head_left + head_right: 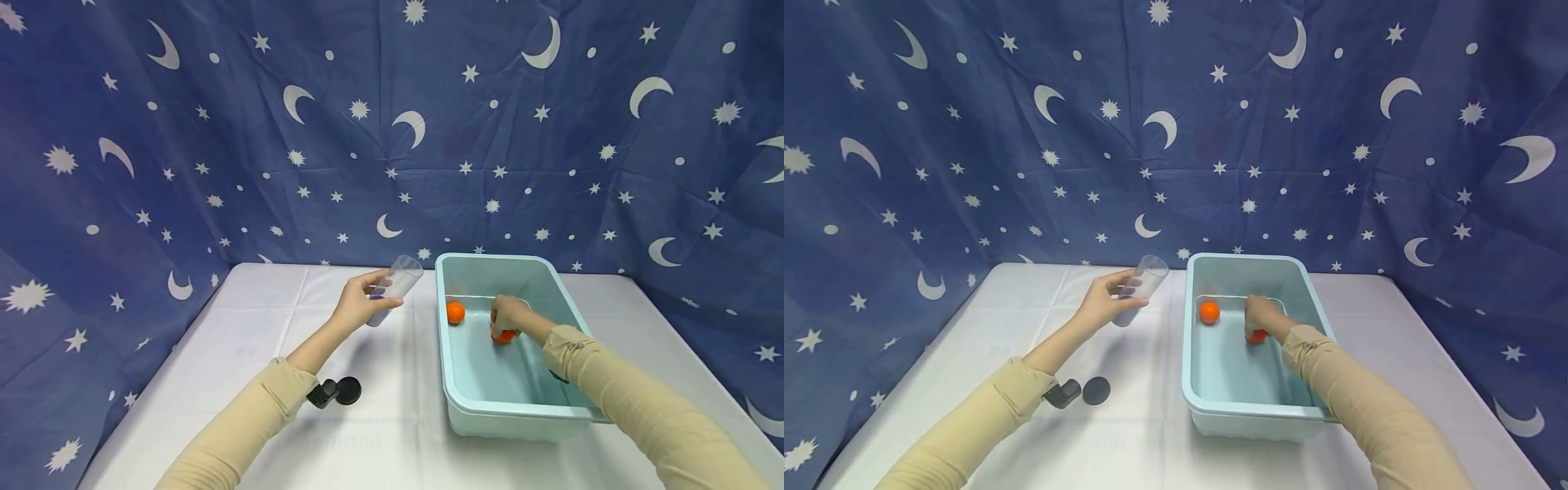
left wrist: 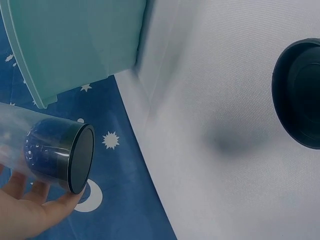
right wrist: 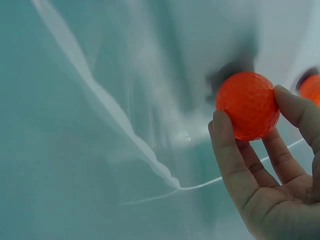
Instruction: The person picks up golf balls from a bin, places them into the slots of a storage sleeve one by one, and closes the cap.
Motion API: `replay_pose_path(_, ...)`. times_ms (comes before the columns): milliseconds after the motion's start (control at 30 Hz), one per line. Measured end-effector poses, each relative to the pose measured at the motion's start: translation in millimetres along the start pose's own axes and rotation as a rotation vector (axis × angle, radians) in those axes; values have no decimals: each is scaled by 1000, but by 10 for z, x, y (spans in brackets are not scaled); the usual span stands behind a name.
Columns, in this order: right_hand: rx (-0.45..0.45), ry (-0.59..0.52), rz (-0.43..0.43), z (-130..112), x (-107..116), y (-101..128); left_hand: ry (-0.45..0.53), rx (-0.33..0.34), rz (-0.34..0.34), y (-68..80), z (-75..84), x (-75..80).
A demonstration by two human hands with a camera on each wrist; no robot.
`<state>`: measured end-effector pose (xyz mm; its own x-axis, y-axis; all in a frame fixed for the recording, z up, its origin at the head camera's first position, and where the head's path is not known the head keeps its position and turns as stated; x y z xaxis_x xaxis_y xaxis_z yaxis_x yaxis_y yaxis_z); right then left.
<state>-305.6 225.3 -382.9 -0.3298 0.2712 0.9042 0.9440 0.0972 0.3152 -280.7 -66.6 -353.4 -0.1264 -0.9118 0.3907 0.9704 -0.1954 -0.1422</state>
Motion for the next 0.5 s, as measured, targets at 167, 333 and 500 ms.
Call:
replay_pose_path(167,26,-10,24,7,57,21,-3,-15,-17,-19,28,-24)
replay_pose_path(333,64,-35,38,-40,125,55,0,-10,-22,-16,41,-44)
replay_pose_path(500,118,-62,54,-133,193,61,-8,-12,-18,-2,18,-36)
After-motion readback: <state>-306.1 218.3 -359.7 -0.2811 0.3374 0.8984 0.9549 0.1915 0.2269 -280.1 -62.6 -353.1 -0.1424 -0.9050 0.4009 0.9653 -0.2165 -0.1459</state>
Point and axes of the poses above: each hand's wrist, its own y-axis away from the middle knuckle, its own x-axis out of the back of the hand, z = x × y, the point moved 1 cm from there along -y, towards the middle knuckle
